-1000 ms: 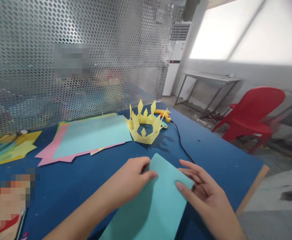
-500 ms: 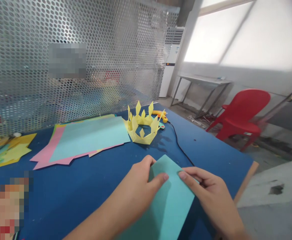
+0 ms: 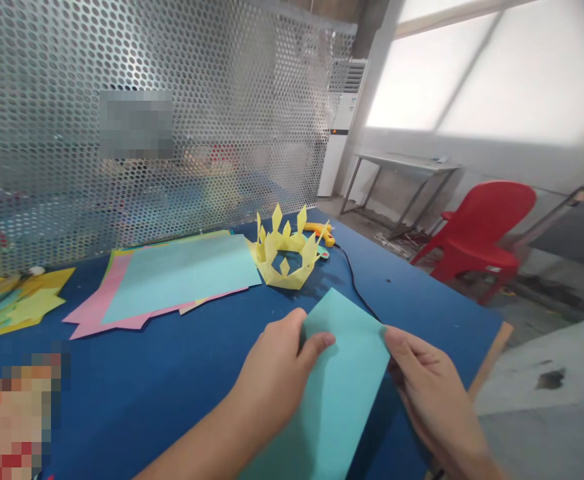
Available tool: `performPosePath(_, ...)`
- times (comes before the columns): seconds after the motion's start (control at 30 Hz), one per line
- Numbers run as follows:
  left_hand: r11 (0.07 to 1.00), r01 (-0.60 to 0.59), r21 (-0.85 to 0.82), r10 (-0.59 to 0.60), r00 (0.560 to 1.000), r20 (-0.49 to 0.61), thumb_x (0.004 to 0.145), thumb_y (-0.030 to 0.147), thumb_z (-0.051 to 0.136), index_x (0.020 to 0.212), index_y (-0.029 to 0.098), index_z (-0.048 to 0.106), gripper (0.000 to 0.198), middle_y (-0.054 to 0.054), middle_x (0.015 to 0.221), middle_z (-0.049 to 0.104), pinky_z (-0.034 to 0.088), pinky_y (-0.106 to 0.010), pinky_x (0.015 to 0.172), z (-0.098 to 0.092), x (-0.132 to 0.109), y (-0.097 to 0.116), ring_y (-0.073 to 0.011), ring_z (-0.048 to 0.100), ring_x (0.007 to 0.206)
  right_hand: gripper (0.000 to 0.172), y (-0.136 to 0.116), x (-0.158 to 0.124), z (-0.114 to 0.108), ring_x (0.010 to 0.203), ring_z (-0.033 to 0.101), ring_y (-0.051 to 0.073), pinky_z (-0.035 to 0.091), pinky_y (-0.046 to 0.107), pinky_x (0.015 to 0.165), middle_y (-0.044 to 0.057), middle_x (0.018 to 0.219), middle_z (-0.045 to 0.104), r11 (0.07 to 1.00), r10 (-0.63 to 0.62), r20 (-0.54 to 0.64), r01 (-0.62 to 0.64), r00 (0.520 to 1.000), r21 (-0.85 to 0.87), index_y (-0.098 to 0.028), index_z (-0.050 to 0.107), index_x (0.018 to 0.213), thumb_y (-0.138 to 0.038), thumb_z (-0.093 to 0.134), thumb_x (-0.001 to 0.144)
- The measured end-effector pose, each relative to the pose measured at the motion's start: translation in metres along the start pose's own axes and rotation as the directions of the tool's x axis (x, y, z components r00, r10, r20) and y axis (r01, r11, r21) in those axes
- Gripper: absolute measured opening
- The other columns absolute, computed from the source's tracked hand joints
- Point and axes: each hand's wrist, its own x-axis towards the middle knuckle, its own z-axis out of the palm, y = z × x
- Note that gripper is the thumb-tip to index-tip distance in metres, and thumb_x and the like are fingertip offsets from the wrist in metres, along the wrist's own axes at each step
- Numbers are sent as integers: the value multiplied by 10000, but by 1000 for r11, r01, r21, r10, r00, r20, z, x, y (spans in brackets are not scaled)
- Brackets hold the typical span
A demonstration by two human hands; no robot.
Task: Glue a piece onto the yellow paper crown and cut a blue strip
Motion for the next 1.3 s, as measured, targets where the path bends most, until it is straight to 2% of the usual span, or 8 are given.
performPosePath(0.2, 1000, -22, 6, 22, 1000, -18, 889, 469, 433, 682, 247, 330, 321, 43, 631, 446, 270, -287, 570, 6, 1, -3, -170, 425, 619, 500, 2, -1, 9, 702, 642, 240, 533, 336, 627, 84, 774, 717, 996, -12, -112, 21, 994, 81, -167, 753, 886, -601, 753, 637)
performPosePath(0.3, 1000, -16, 10, 17, 997, -69, 908, 486, 390, 706, 253, 325, 315, 41, 626, 439, 254, -293, 564, 5, 0, -2, -178, 417, 606, 519, 2, -6, 16, 627, 622, 210, 510, 309, 556, 73, 723, 701, 989, 22, 4, -23, 1000, 148, -177, 729, 949, -619, 715, 680)
performPosePath(0.4, 1000, -28, -10, 27, 993, -112, 918, 492, 370, 754, 250, 381, 293, 20, 688, 508, 294, -295, 591, 3, 1, -3, -192, 476, 650, 427, 5, -10, 20, 564, 574, 171, 476, 276, 525, 50, 645, 662, 996, 51, 111, -58, 992, 63, -155, 712, 795, -569, 732, 692)
performPosePath(0.5, 998, -43, -39, 38, 991, -127, 920, 466, 382, 799, 244, 433, 258, 3, 738, 566, 333, -296, 618, 1, 1, -3, -207, 532, 697, 425, 9, -12, 22, 549, 530, 143, 452, 254, 526, 29, 605, 622, 998, 53, 84, -55, 995, 22, -154, 653, 652, -571, 715, 710)
performPosePath(0.83, 984, -87, -154, 53, 976, -211, 924, 409, 400, 878, 236, 490, 201, -3, 764, 593, 399, -342, 770, 0, 5, -7, -255, 595, 898, 579, 12, -22, 33, 370, 340, 74, 280, 214, 368, -32, 422, 432, 988, 139, 140, -127, 980, -87, -161, 549, 549, -722, 666, 636)
performPosePath(1.03, 972, -97, -213, 26, 949, -314, 923, 422, 416, 866, 232, 496, 214, -14, 835, 622, 407, -336, 754, -7, 10, -9, -242, 590, 892, 497, 7, -26, 40, 548, 506, 135, 471, 266, 569, 18, 593, 594, 988, 140, 357, -110, 924, -103, -147, 648, 672, -642, 699, 671)
performPosePath(1.17, 963, -126, -237, 35, 933, -357, 931, 425, 415, 986, 226, 520, 231, -24, 926, 646, 417, -343, 788, -11, 10, -9, -237, 592, 926, 565, 10, -29, 44, 530, 465, 122, 421, 232, 487, 17, 577, 565, 987, 161, 280, -148, 946, -67, -149, 630, 671, -713, 625, 693)
performPosePath(1.3, 951, -160, -267, 48, 923, -382, 934, 449, 420, 1027, 226, 536, 267, -32, 1027, 652, 422, -348, 836, -13, 10, -10, -231, 588, 971, 510, 9, -30, 44, 569, 478, 129, 442, 233, 522, 25, 633, 590, 995, 83, 252, -66, 964, -74, -154, 671, 733, -661, 615, 746)
